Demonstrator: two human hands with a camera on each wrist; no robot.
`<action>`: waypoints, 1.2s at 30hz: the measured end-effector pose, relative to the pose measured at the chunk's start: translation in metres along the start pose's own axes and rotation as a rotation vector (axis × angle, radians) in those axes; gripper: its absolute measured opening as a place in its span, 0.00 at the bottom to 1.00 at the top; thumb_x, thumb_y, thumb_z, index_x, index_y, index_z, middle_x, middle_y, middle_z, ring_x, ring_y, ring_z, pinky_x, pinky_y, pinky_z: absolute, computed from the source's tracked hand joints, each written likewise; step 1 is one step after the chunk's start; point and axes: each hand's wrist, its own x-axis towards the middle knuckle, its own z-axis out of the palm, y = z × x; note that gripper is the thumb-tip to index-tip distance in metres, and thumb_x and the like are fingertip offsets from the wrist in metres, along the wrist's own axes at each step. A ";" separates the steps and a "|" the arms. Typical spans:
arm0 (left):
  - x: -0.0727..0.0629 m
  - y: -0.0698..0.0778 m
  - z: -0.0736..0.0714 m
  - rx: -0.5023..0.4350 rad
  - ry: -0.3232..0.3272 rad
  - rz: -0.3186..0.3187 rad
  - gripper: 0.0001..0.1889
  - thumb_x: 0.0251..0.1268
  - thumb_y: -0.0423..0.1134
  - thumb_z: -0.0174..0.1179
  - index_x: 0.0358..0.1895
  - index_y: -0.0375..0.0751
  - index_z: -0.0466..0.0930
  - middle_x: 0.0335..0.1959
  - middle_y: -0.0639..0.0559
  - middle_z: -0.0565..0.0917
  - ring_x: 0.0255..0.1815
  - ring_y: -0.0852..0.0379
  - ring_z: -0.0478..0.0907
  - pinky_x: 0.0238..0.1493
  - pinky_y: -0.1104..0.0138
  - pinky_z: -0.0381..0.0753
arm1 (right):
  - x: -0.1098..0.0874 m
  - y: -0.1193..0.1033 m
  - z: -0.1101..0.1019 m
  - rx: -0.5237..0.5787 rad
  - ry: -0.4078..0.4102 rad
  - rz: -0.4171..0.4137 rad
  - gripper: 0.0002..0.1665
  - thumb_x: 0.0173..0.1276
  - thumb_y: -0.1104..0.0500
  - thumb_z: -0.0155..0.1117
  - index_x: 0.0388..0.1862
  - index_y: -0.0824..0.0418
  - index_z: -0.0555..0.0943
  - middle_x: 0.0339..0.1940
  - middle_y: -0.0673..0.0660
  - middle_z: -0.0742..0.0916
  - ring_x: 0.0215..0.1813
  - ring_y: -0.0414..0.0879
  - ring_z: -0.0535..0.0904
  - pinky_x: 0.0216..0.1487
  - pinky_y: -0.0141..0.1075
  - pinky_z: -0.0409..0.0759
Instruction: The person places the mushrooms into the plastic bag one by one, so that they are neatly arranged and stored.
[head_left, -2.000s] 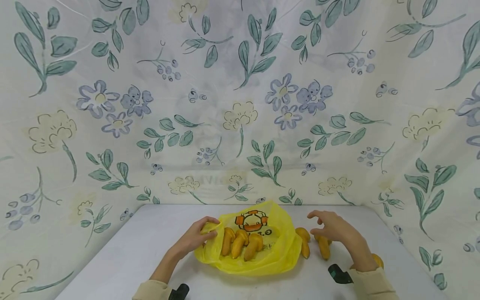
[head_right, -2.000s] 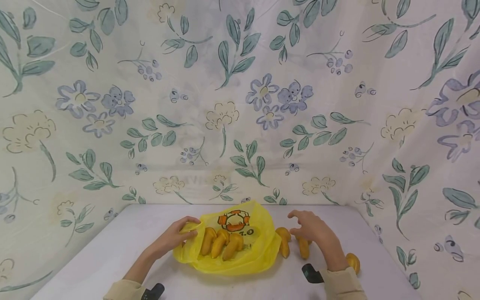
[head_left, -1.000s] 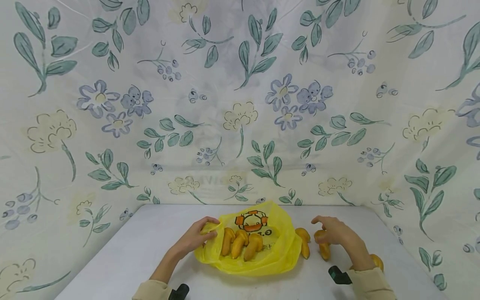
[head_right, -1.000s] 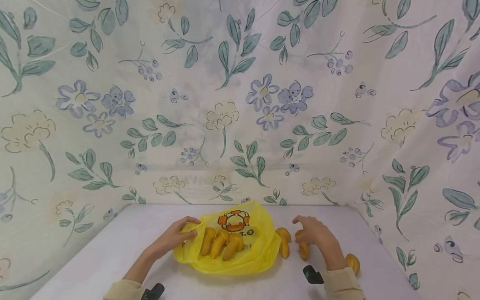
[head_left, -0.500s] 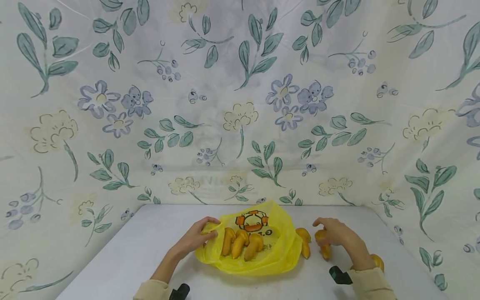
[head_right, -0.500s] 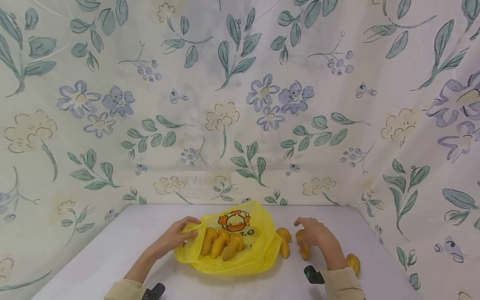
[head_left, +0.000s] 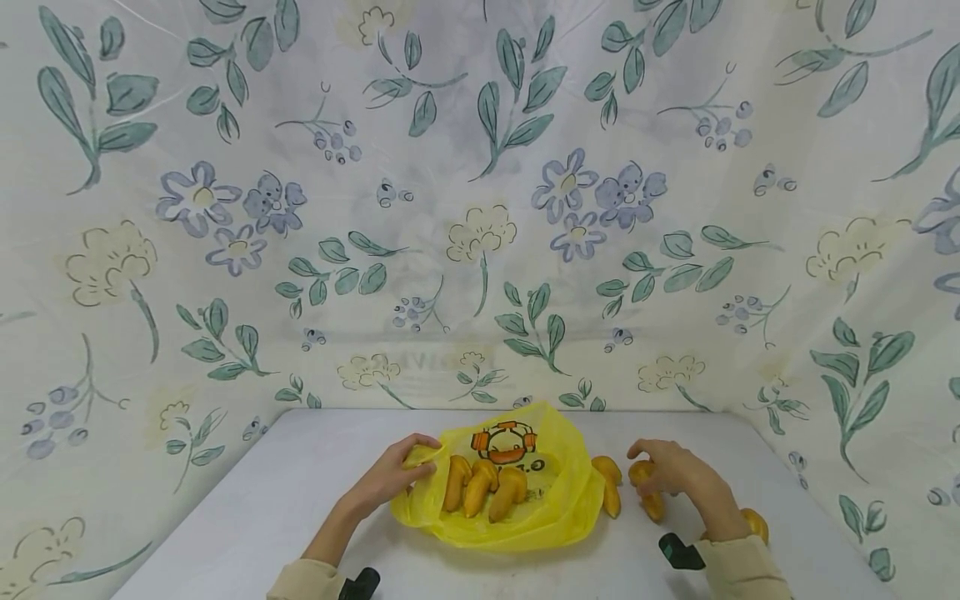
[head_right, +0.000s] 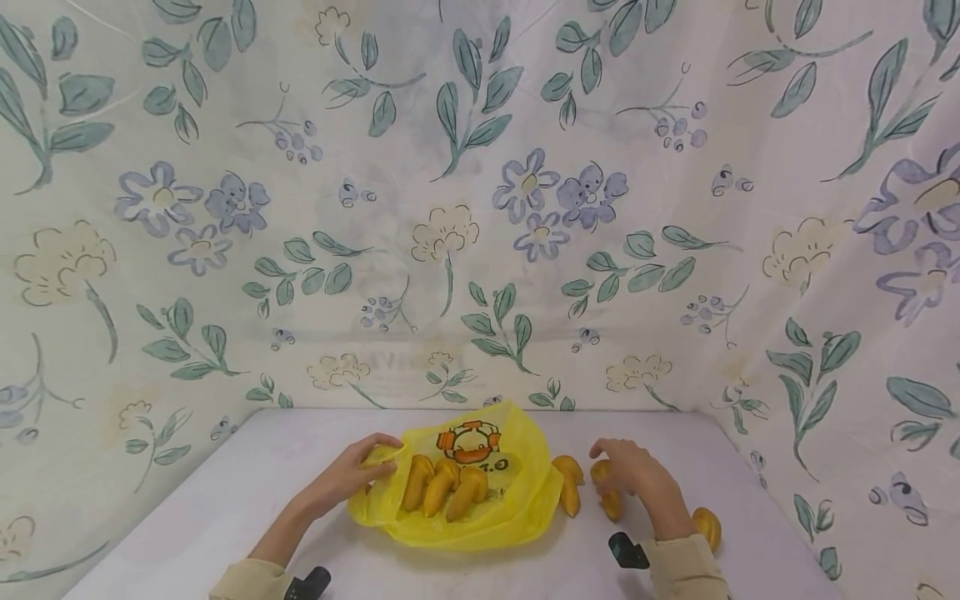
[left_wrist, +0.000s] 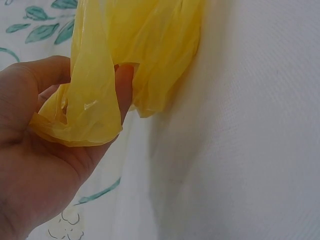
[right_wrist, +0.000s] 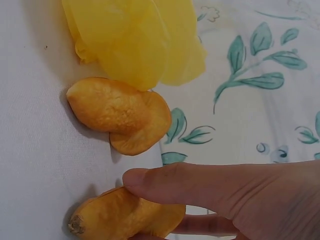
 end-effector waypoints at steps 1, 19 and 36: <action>0.000 0.000 0.000 0.000 0.001 -0.002 0.17 0.67 0.38 0.61 0.58 0.43 0.74 0.61 0.41 0.75 0.43 0.53 0.72 0.33 0.64 0.76 | 0.000 0.001 0.000 0.004 -0.001 -0.005 0.29 0.55 0.61 0.76 0.56 0.59 0.77 0.48 0.61 0.84 0.37 0.48 0.77 0.37 0.40 0.83; -0.001 0.000 0.001 -0.003 0.007 -0.005 0.17 0.67 0.37 0.61 0.57 0.42 0.75 0.60 0.41 0.76 0.42 0.53 0.72 0.31 0.65 0.76 | 0.000 0.003 0.002 0.041 -0.038 -0.006 0.28 0.56 0.61 0.75 0.55 0.58 0.77 0.41 0.56 0.83 0.32 0.47 0.77 0.37 0.38 0.81; 0.000 -0.001 -0.001 -0.005 -0.015 0.027 0.17 0.68 0.39 0.60 0.58 0.42 0.74 0.63 0.39 0.74 0.44 0.53 0.71 0.32 0.65 0.76 | 0.000 0.002 0.001 0.052 -0.040 -0.034 0.27 0.55 0.62 0.75 0.54 0.60 0.77 0.44 0.57 0.83 0.32 0.47 0.76 0.38 0.39 0.82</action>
